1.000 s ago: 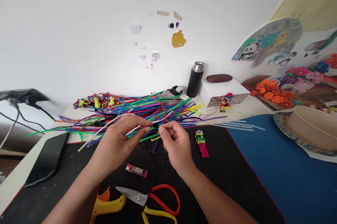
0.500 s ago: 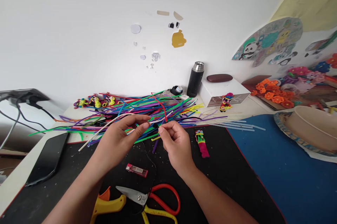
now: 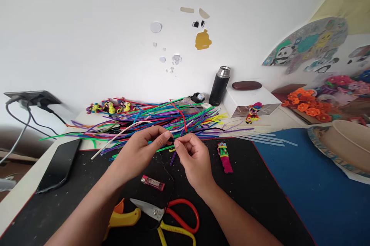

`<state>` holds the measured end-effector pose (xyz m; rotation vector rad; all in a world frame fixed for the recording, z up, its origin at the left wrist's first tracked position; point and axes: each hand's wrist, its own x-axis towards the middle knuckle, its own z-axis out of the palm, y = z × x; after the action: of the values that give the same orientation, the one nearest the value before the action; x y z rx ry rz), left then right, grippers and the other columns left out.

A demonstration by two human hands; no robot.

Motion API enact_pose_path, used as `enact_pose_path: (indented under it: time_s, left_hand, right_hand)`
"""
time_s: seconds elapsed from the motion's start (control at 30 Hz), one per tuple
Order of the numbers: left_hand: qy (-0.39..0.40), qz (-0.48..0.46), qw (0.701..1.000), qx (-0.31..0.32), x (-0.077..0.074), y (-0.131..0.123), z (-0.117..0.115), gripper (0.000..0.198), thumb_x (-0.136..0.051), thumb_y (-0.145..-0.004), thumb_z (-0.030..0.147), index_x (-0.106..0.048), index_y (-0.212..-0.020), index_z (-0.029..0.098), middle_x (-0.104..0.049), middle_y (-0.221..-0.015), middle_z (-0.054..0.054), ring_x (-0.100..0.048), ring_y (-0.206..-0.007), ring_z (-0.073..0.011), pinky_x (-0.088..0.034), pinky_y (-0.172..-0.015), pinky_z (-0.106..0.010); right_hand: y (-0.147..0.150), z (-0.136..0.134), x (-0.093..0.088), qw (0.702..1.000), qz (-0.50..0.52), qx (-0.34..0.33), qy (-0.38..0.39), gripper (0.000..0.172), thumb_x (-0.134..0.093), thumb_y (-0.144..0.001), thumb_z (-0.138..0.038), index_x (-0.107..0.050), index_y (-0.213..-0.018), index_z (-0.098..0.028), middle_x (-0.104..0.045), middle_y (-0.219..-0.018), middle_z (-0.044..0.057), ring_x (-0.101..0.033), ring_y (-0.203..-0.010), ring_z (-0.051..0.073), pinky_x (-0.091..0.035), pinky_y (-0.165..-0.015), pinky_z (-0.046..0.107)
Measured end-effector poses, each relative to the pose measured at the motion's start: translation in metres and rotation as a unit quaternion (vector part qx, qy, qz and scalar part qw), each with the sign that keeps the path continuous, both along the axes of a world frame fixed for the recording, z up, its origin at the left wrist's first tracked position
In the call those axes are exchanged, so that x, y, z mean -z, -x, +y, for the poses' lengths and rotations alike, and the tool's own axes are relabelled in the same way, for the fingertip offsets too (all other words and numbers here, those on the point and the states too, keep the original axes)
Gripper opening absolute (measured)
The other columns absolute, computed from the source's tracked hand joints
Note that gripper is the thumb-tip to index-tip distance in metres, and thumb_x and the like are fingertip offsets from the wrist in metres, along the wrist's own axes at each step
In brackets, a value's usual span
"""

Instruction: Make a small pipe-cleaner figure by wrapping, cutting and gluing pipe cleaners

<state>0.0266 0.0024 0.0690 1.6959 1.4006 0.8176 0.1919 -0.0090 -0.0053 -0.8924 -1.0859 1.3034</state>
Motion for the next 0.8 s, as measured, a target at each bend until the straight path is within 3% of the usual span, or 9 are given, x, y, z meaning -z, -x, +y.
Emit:
enact_pose_path:
  time_s: [0.4,0.8]
  left_hand:
    - [-0.003,0.016,1.000,-0.001,0.0007,-0.0027,0.0001,0.041,-0.063,-0.096,0.059,-0.069,-0.081,0.021,-0.065,-0.078,0.001,-0.058,-0.077,-0.0184,-0.045,-0.072,-0.027]
    - [0.000,0.012,1.000,-0.007,0.0057,-0.0024,0.0002,0.044,-0.063,-0.096,0.062,-0.069,-0.082,0.021,-0.065,-0.077,0.001,-0.057,-0.075,-0.0185,-0.045,-0.071,-0.028]
  right_hand:
    - [-0.0007,-0.0007,-0.0027,1.000,-0.016,0.002,-0.002,0.024,-0.072,-0.094,-0.042,-0.063,-0.085,-0.021,-0.044,-0.057,-0.009,-0.033,-0.049,0.009,-0.026,-0.046,0.024]
    - [-0.0001,-0.0001,-0.0006,1.000,-0.015,0.002,0.002,0.026,-0.073,-0.093,-0.044,-0.063,-0.085,-0.021,-0.043,-0.057,-0.009,-0.032,-0.048,0.009,-0.026,-0.046,0.024]
